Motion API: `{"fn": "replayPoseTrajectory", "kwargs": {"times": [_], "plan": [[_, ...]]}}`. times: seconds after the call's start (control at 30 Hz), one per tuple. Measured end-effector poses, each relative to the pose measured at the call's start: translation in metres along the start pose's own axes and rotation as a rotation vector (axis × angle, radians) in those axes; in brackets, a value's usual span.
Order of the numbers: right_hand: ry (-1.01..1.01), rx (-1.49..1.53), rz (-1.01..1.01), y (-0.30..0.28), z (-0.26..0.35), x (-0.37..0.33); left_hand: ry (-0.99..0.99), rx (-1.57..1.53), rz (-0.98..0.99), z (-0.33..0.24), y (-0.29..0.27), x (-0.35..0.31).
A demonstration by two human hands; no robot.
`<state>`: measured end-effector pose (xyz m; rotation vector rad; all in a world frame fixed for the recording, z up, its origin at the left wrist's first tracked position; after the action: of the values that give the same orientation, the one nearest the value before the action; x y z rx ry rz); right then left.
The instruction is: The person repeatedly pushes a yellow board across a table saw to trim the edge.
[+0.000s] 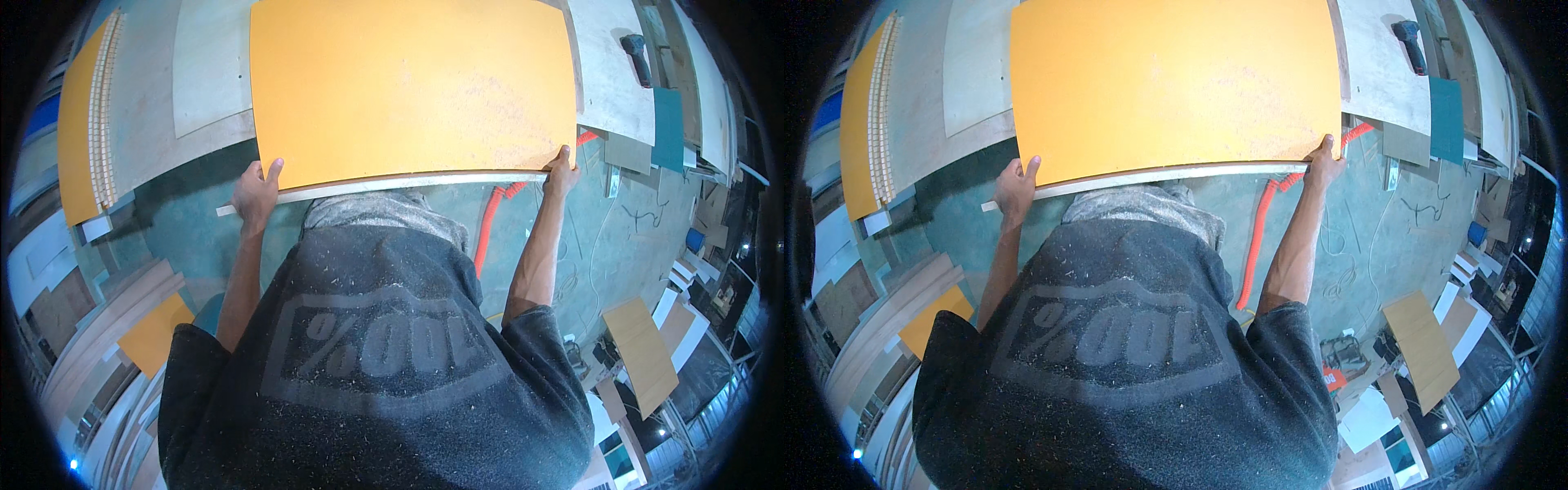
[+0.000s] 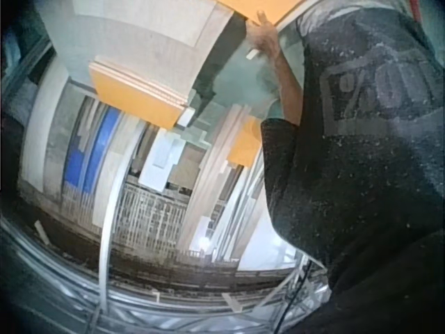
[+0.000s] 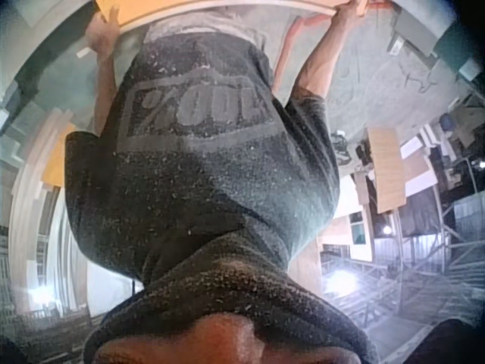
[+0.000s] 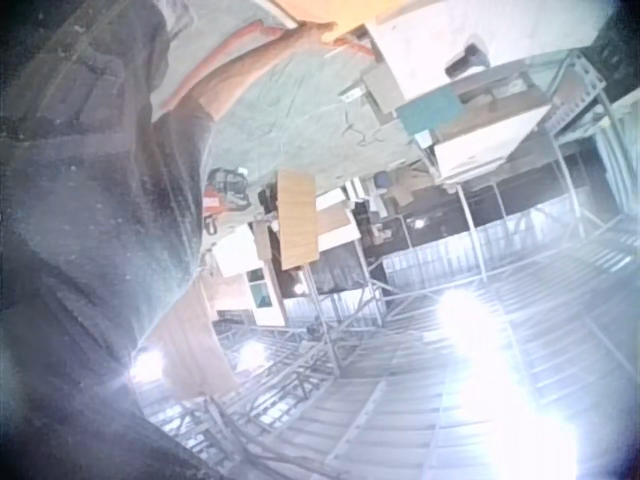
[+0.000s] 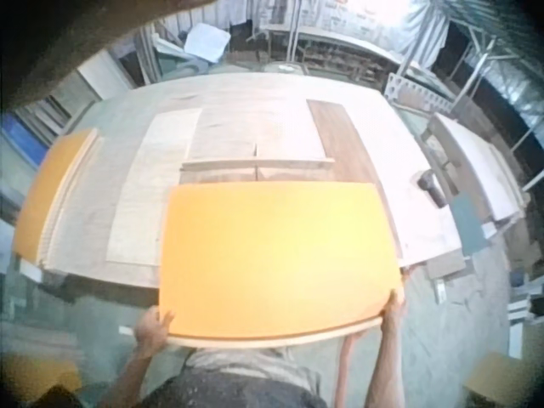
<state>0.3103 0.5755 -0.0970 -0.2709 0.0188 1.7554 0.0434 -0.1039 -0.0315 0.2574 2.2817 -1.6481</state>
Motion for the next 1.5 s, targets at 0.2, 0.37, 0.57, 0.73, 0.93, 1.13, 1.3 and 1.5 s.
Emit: {"fn": "replayPoseTrajectory", "kwargs": {"times": [0.2,0.37,0.57,0.73,0.93,1.13,1.3,1.5], "plan": [[0.014,-0.021,-0.017,-0.006,-0.009,0.01,0.062,0.033,-0.028,0.002,0.001,0.0],[0.02,-0.044,-0.021,0.0,-0.003,0.003,0.08,0.018,-0.03,-0.001,-0.004,-0.003],[-0.043,0.018,-0.043,0.002,0.012,-0.008,0.1,-0.021,-0.028,-0.002,-0.003,0.0],[-0.026,-0.027,-0.106,0.001,0.008,-0.007,0.139,-0.04,0.01,-0.001,-0.005,0.006],[0.001,-0.022,-0.15,0.005,0.01,-0.011,0.218,-0.012,0.045,-0.003,-0.009,0.007],[0.09,-0.014,-0.039,0.002,0.002,0.001,0.16,0.073,0.125,-0.004,-0.003,0.016],[-0.131,-0.619,-0.285,0.004,0.04,-0.04,0.027,0.428,0.183,-0.056,-0.025,0.016],[-0.758,-0.729,0.688,0.1,0.076,-0.172,0.615,0.129,-0.237,-0.189,-0.01,0.048]]}}
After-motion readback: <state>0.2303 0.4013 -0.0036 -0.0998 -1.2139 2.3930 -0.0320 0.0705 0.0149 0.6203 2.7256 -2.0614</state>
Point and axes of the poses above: each hand's wrist, its own x-axis towards the middle knuckle, its own y-axis out of the palm, z = x × y, the point moved 7 cm from there along x, towards the middle knuckle
